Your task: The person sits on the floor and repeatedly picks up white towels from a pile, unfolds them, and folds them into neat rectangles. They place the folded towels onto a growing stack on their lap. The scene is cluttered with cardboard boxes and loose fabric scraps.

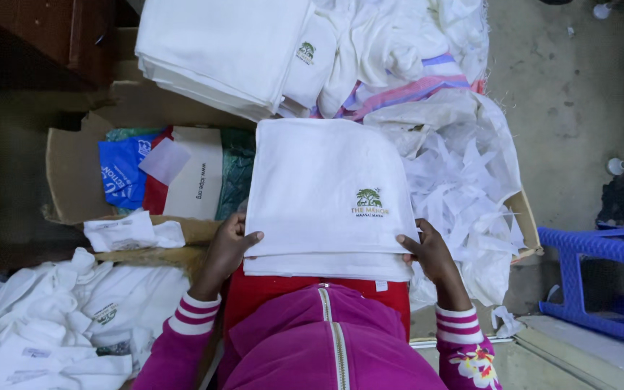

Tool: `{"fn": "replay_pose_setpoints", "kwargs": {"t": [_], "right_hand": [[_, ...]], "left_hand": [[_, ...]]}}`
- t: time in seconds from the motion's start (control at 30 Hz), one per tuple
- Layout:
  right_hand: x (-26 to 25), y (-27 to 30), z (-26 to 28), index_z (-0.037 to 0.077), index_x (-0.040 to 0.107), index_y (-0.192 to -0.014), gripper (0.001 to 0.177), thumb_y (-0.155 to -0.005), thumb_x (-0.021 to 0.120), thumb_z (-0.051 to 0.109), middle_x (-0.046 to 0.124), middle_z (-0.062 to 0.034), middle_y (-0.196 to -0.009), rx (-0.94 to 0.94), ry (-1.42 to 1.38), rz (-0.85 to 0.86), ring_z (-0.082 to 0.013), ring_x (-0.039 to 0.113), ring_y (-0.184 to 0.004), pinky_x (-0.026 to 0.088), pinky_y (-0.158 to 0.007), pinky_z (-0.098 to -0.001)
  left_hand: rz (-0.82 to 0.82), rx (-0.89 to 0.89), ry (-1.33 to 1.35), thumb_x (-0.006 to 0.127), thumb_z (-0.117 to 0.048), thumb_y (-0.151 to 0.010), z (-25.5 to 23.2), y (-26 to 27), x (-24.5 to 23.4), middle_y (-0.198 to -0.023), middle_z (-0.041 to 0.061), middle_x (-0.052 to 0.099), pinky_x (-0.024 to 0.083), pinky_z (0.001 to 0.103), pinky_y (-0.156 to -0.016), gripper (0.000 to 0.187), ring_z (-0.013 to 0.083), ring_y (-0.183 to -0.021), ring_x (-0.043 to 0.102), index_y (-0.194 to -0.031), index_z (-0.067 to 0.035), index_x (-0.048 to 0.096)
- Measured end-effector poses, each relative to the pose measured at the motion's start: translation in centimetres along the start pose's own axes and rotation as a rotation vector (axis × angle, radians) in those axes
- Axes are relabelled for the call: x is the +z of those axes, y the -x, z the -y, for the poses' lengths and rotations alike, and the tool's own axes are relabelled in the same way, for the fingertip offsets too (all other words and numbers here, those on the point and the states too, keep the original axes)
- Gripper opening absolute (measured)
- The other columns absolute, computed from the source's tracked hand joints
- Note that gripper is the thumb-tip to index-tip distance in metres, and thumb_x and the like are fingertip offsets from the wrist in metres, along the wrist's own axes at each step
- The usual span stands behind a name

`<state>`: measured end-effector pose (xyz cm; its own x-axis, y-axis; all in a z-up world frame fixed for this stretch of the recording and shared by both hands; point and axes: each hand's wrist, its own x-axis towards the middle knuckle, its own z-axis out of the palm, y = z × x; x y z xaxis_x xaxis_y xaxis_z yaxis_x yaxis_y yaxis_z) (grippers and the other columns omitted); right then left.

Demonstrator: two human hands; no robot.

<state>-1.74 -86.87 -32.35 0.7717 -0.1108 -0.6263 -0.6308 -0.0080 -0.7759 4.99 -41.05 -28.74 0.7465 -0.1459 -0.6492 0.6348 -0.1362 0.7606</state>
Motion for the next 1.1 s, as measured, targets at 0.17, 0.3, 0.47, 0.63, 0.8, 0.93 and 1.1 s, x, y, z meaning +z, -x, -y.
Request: {"fn": "replay_pose_setpoints", "kwargs": {"t": [0.17,0.3,0.47,0.63,0.8,0.93,1.1], "right_hand": [[0.0,1.5,-0.9,-0.006,0.061,-0.123,0.039,-0.092,0.079,0.009,0.067,-0.0188,-0.081,-0.045,0.084,0.032,-0.0223,0.069,-0.055,0.065,-0.053,-0.0339],[-0.4,2.3,-2.1,-0.011,0.060,-0.123,0.039,-0.093,0.078,0.006,0.066,-0.0242,-0.079,-0.020,0.071,0.004,-0.0286,0.069,-0.053,0.065,-0.050,-0.0406],[-0.5,4.2,-1.4,-0.013,0.061,-0.116,0.036,-0.094,0.078,0.009,0.059,-0.0218,-0.065,-0.013,0.180,0.021,-0.0251,0.058,-0.047,0.053,-0.044,-0.0386],[-1.3,2.5,-2.6,-0.012,0.066,-0.114,0.049,-0.092,0.086,0.028,0.066,-0.0244,-0.079,0.050,0.322,-0.025,-0.0281,0.062,-0.064,0.054,-0.061,-0.0415],[1.8,4.9,0.7,-0.001,0.054,-0.144,0.064,-0.098,0.075,0.038,0.065,-0.0286,-0.130,-0.221,0.915,-0.345,-0.0494,0.059,-0.125,0.049,-0.102,-0.0595],[4.7,3.2,-1.3,0.009,0.044,-0.164,0.073,-0.099,0.061,0.037,0.028,-0.0300,-0.176,-0.841,1.085,-0.190,-0.0564,0.027,-0.159,0.027,-0.121,-0.0683],[5.8,2.7,-0.3,0.005,0.035,-0.164,0.077,-0.100,0.047,0.044,0.027,-0.0295,-0.172,-0.721,1.037,0.022,-0.0453,0.022,-0.161,0.018,-0.128,-0.0590]], "left_hand": [[0.007,0.050,-0.056,0.083,-0.013,-0.091,4.4,-1.5,-1.2,-0.096,0.016,0.067,0.070,0.039,-0.059,0.058,0.0230,-0.079,0.074,-0.137,0.004,0.054],[0.022,0.078,-0.134,0.082,-0.014,-0.091,2.8,0.0,-1.0,-0.100,0.021,0.069,0.070,0.041,-0.061,0.059,0.0273,-0.084,0.074,-0.138,0.006,0.053],[0.022,0.093,-0.254,0.079,-0.019,-0.095,2.6,1.3,-0.8,-0.109,0.024,0.073,0.068,0.044,-0.072,0.058,0.0318,-0.096,0.076,-0.142,0.003,0.054],[0.010,0.080,-0.280,0.082,-0.025,-0.094,2.9,1.1,-0.6,-0.113,0.020,0.074,0.066,0.041,-0.078,0.062,0.0300,-0.101,0.077,-0.145,-0.005,0.053],[-0.029,0.317,-0.591,0.083,-0.020,-0.087,4.1,1.6,-0.5,-0.132,0.020,0.057,0.054,0.047,-0.096,0.083,0.0390,-0.118,0.063,-0.158,-0.010,0.041],[0.260,0.474,-0.674,0.062,-0.004,-0.097,6.1,1.7,-2.7,-0.110,0.010,0.055,0.045,0.038,-0.095,0.065,0.0298,-0.105,0.058,-0.158,-0.021,0.052],[-0.027,-0.162,-0.001,0.051,-0.025,-0.107,8.5,1.3,-12.8,-0.090,0.008,0.062,0.048,0.029,-0.053,0.017,0.0168,-0.062,0.060,-0.100,-0.012,0.060]]}}
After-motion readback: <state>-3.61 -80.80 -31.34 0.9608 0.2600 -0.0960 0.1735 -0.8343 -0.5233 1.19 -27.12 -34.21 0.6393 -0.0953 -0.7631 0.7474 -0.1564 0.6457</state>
